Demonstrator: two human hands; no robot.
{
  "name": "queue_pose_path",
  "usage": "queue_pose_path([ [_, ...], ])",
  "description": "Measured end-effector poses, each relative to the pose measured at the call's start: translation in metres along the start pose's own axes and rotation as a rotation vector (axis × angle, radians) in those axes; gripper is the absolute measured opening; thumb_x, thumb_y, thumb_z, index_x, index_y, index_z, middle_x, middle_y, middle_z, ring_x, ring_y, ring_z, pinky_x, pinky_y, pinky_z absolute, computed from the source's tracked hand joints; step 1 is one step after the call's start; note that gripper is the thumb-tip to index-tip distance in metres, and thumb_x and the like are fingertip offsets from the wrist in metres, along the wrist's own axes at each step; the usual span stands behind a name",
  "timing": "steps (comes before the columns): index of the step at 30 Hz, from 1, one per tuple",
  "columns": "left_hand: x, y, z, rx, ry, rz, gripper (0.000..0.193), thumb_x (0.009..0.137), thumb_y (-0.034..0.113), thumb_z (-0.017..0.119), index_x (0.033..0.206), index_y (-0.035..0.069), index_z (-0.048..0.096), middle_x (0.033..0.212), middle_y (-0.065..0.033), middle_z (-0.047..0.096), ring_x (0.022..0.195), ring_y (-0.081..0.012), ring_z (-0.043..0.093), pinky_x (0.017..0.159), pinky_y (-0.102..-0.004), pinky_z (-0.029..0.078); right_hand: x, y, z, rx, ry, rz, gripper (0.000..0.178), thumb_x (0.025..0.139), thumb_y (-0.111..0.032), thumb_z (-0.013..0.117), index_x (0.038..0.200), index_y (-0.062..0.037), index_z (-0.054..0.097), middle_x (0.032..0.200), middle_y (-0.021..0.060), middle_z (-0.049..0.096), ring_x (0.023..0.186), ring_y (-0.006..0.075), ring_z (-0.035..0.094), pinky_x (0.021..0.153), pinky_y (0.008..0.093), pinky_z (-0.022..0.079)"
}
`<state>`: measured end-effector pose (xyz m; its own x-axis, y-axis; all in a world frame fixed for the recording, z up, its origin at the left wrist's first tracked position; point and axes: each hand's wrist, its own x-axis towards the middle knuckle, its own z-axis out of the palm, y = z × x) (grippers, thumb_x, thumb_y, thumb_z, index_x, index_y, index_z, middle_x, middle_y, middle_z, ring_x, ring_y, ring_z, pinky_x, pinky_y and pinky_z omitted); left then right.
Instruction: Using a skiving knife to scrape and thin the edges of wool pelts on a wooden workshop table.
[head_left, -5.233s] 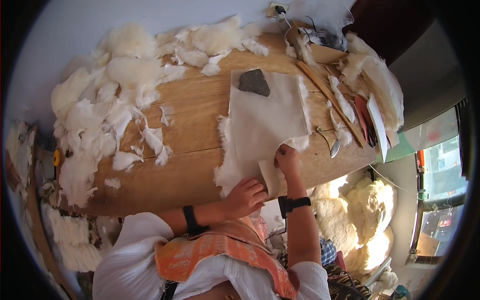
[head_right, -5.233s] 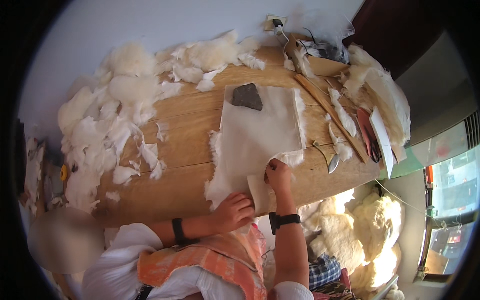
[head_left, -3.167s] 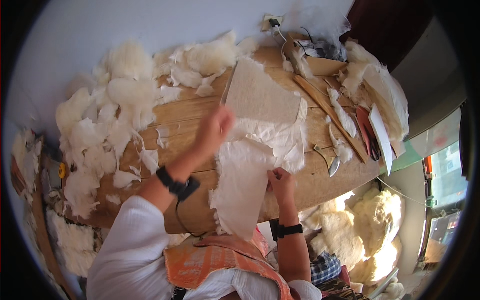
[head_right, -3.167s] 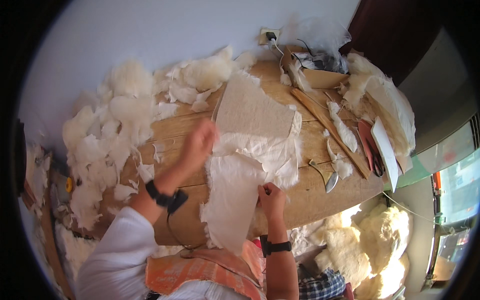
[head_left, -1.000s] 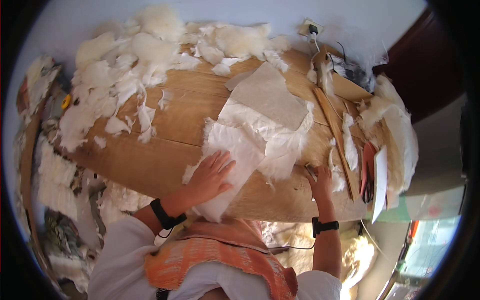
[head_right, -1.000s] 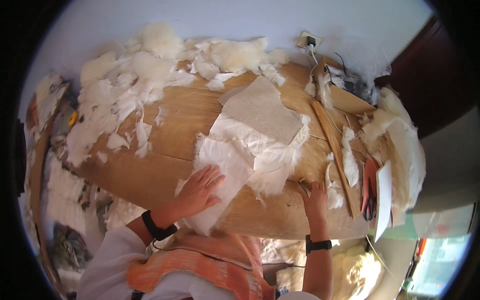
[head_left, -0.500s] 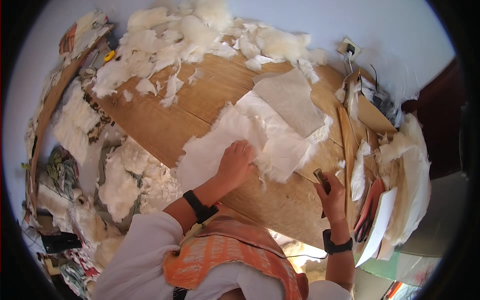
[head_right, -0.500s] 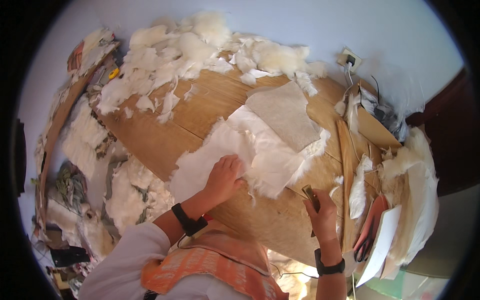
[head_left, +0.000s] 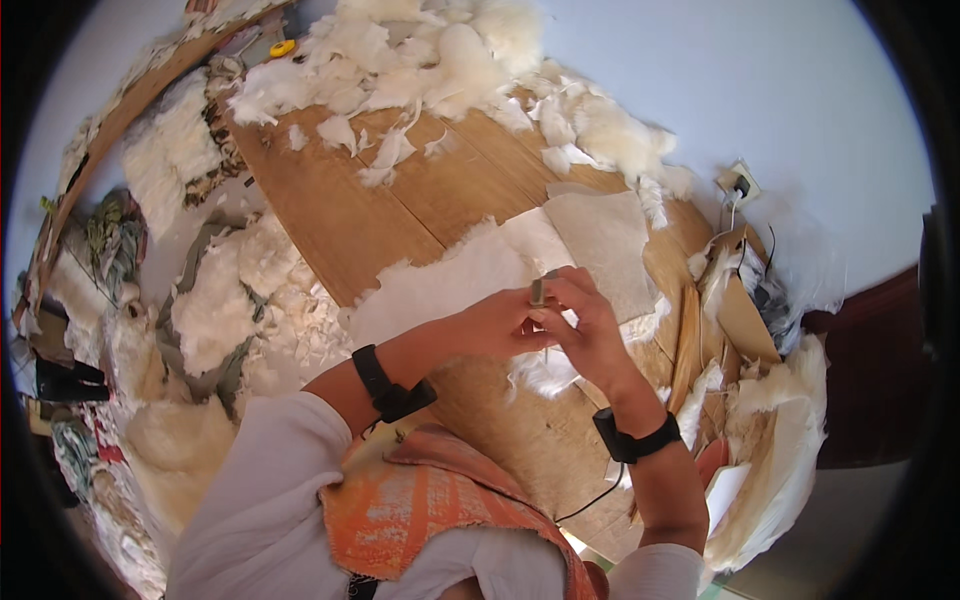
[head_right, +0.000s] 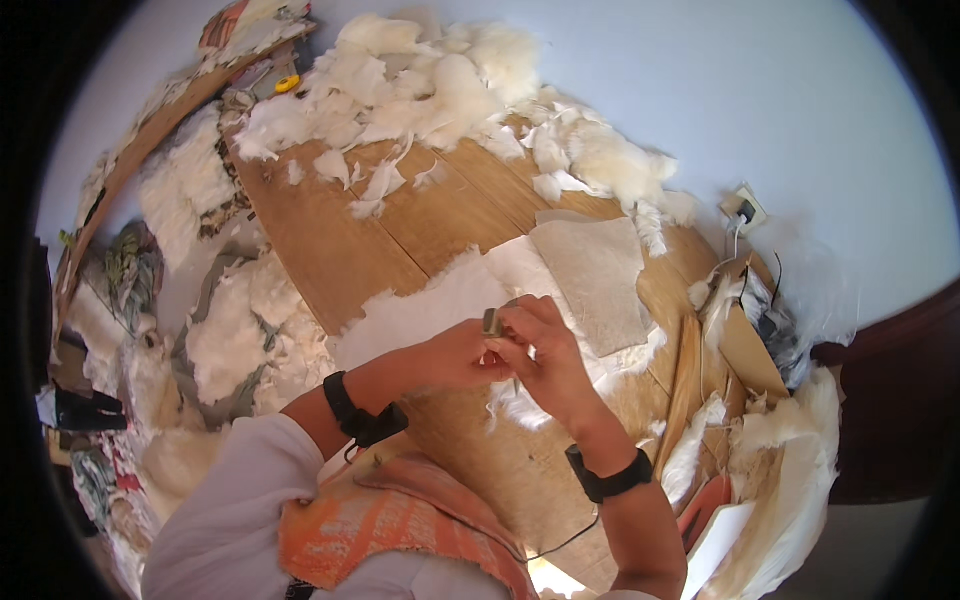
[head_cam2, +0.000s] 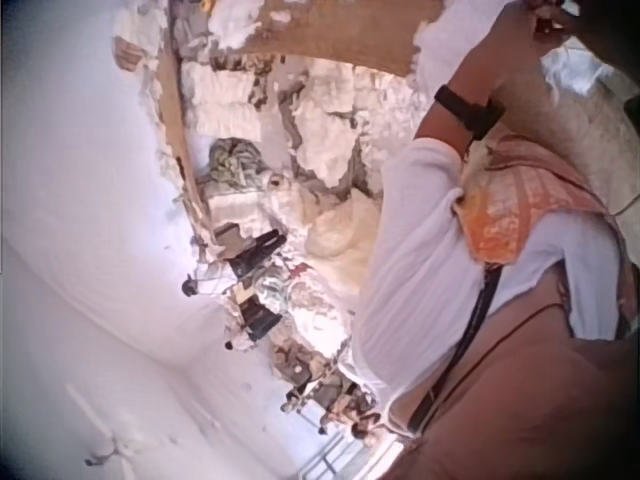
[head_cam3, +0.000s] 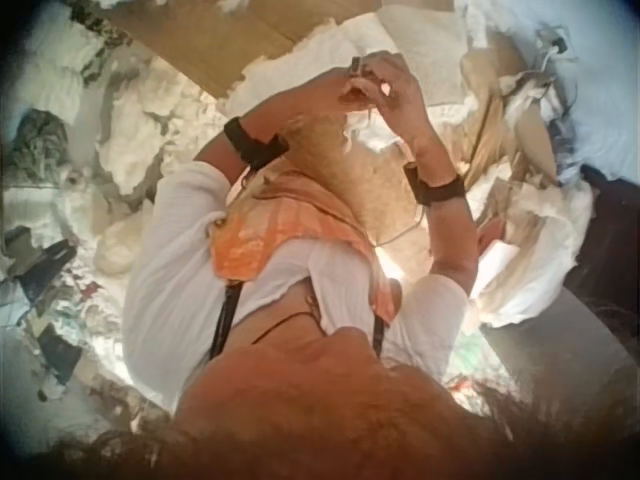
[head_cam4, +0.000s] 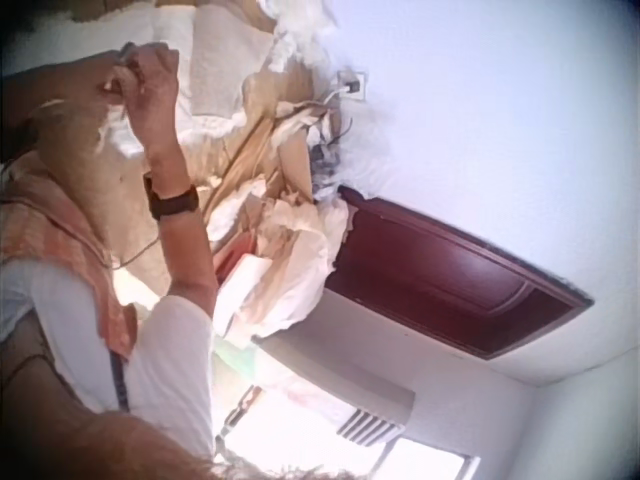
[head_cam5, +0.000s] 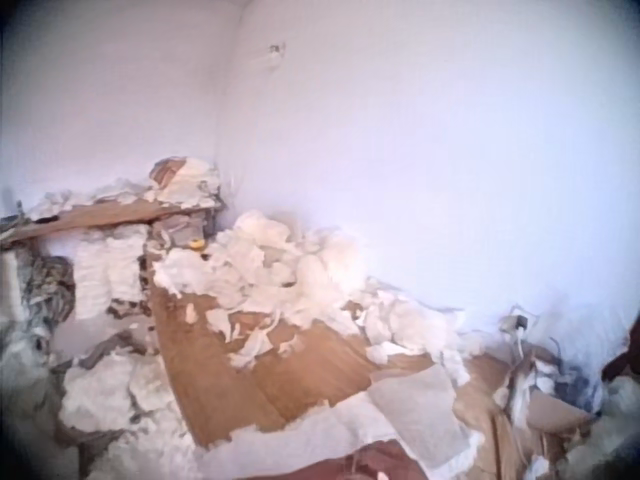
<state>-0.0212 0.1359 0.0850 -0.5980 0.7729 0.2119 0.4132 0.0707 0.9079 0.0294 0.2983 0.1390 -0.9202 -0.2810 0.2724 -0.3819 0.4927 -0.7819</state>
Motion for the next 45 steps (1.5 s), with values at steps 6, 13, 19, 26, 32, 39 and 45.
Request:
queue_pose_path([
  [6,-0.03,-0.042,-0.002,-0.082,0.18,-0.264,0.01,0.092,0.01,0.054,0.098,0.006,0.048,0.088,-0.0035,0.05,0.068,-0.0121,0.051,0.061,-0.0284,0.041,-0.004,0.034,0.005,-0.372,-0.014,-0.051,0.033,0.068,-0.007,0.075,0.099,-0.0092,0.064,0.102,0.0063,0.057,0.103,0.0284,0.052,0.086,0.0395,0.045],
  [13,-0.046,-0.073,-0.005,-0.023,0.17,-0.297,0.009,0.092,0.009,0.053,0.099,0.006,0.048,0.085,-0.0029,0.049,0.065,-0.0116,0.048,0.061,-0.0265,0.04,-0.026,0.085,0.029,-0.715,-0.069,-0.285,0.018,0.069,-0.01,0.066,0.087,-0.0129,0.062,0.109,0.0028,0.057,0.116,0.0238,0.049,0.091,0.0387,0.042],
  [19,-0.046,-0.067,0.003,-0.101,0.217,-0.242,0.011,0.091,0.008,0.054,0.1,0.008,0.047,0.076,-0.0005,0.046,0.064,-0.0089,0.044,0.061,-0.0262,0.04,-0.032,0.097,0.029,-0.664,-0.101,-0.302,0.012,0.071,-0.011,0.061,0.082,-0.0128,0.059,0.109,0.0024,0.058,0.116,0.0227,0.049,0.091,0.0374,0.042],
  [26,-0.056,-0.079,-0.007,-0.121,0.159,-0.36,0.013,0.091,0.009,0.055,0.099,0.01,0.045,0.078,-0.0008,0.05,0.071,-0.0086,0.05,0.064,-0.0248,0.042,-0.004,0.087,0.021,-0.666,-0.138,-0.322,0.006,0.073,-0.011,0.06,0.079,-0.0119,0.06,0.093,0.0018,0.057,0.103,0.0226,0.053,0.086,0.0361,0.041],
  [32,-0.054,-0.084,-0.005,-0.424,0.209,-0.326,0.013,0.093,0.005,0.05,0.102,0.01,0.042,0.087,0.003,0.042,0.08,-0.0045,0.042,0.071,-0.021,0.038,0.042,0.083,0.016,-0.492,-0.178,-0.29,0.007,0.076,-0.011,0.059,0.079,-0.0146,0.065,0.077,0.0015,0.056,0.089,0.0218,0.054,0.082,0.0357,0.041],
  [39,-0.054,-0.078,-0.009,-0.382,0.195,-0.341,0.013,0.094,0.007,0.051,0.104,0.011,0.043,0.086,0.0042,0.044,0.078,-0.0033,0.042,0.068,-0.0196,0.036,-0.011,0.087,0.016,-0.635,-0.208,-0.223,0.012,0.076,-0.012,0.06,0.088,-0.0133,0.063,0.088,0.0018,0.057,0.099,0.0222,0.054,0.089,0.0383,0.041],
  [45,-0.047,-0.065,-0.002,-0.199,0.148,-0.373,0.012,0.091,0.008,0.053,0.1,0.008,0.045,0.082,-0.0004,0.049,0.074,-0.0089,0.046,0.067,-0.0263,0.042,-0.033,0.096,0.036,-0.662,-0.069,-0.337,0.017,0.073,-0.01,0.06,0.09,-0.0117,0.059,0.096,0.0014,0.055,0.103,0.0211,0.053,0.093,0.0389,0.04],
])
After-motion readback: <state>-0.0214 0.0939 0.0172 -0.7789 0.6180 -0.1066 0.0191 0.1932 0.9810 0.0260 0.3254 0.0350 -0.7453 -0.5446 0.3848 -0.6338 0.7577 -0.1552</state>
